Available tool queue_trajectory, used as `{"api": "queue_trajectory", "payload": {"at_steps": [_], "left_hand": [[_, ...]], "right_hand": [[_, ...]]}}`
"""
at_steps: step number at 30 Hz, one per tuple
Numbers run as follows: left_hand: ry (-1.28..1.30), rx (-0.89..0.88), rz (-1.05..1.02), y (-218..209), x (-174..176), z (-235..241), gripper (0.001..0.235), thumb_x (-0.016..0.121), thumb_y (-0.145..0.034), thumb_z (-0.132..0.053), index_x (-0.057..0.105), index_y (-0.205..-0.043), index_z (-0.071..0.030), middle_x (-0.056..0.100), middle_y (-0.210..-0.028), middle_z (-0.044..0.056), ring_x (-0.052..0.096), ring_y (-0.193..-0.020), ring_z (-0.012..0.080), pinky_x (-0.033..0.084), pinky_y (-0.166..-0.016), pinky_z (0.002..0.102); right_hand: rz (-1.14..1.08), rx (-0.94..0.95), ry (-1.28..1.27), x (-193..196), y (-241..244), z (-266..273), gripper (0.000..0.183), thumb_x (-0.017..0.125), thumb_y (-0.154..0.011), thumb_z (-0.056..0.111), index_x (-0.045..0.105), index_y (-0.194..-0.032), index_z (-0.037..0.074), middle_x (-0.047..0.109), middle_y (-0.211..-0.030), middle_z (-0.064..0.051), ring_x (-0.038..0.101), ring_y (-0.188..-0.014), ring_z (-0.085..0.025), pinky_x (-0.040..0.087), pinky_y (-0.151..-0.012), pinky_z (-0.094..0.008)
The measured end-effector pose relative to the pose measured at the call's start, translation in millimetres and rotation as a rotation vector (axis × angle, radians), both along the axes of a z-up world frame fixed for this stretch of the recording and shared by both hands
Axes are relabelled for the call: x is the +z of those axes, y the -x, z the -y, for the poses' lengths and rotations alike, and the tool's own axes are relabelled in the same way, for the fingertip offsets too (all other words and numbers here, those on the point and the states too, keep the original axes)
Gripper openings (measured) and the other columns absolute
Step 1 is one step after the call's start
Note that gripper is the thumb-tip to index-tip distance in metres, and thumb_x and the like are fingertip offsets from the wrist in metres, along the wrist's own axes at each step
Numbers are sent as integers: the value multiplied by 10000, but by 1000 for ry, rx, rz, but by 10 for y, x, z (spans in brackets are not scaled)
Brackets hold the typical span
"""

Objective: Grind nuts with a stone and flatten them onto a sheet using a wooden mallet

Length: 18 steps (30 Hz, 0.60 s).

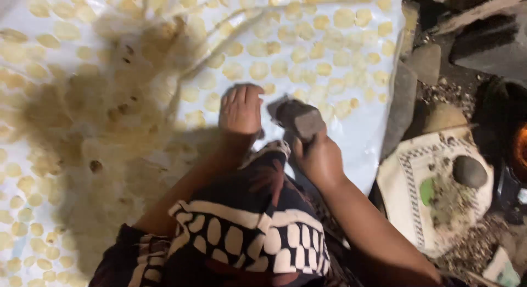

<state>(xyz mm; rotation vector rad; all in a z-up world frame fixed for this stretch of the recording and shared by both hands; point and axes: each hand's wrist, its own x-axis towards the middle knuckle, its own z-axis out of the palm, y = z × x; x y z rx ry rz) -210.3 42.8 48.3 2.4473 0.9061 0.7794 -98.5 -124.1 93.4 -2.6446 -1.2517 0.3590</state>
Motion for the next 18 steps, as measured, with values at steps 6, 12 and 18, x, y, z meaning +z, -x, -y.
{"api": "queue_trajectory", "payload": {"at_steps": [6, 12, 18], "left_hand": [[-370, 82, 60, -35, -224, -114, 94, 587, -987, -264, 600, -959, -175, 558, -835, 52, 590, -800, 280, 463, -744, 404], [-272, 93, 194, -15, -44, -52, 79, 498, -1015, -127, 524, -941, -119, 500, -799, 88, 571, -715, 346, 491, -694, 429], [-304, 316, 157, -108, -362, -109, 51, 497, -998, -206, 546, -996, -216, 486, -822, 1, 577, -671, 263, 523, -687, 364]], "right_hand": [[-216, -8, 59, 656, -232, -240, 513, 681, -919, 402, 519, -1159, -21, 704, -889, -351, 682, -910, -584, 535, -785, -694], [-79, -141, -258, 843, -149, -161, 435, 757, -949, 398, 554, -1050, 27, 684, -803, -303, 679, -871, -554, 541, -701, -644], [-49, -7, -59, -36, -120, -120, 449, 665, -950, 372, 520, -1022, -47, 660, -686, -296, 698, -661, -525, 568, -546, -594]]}}
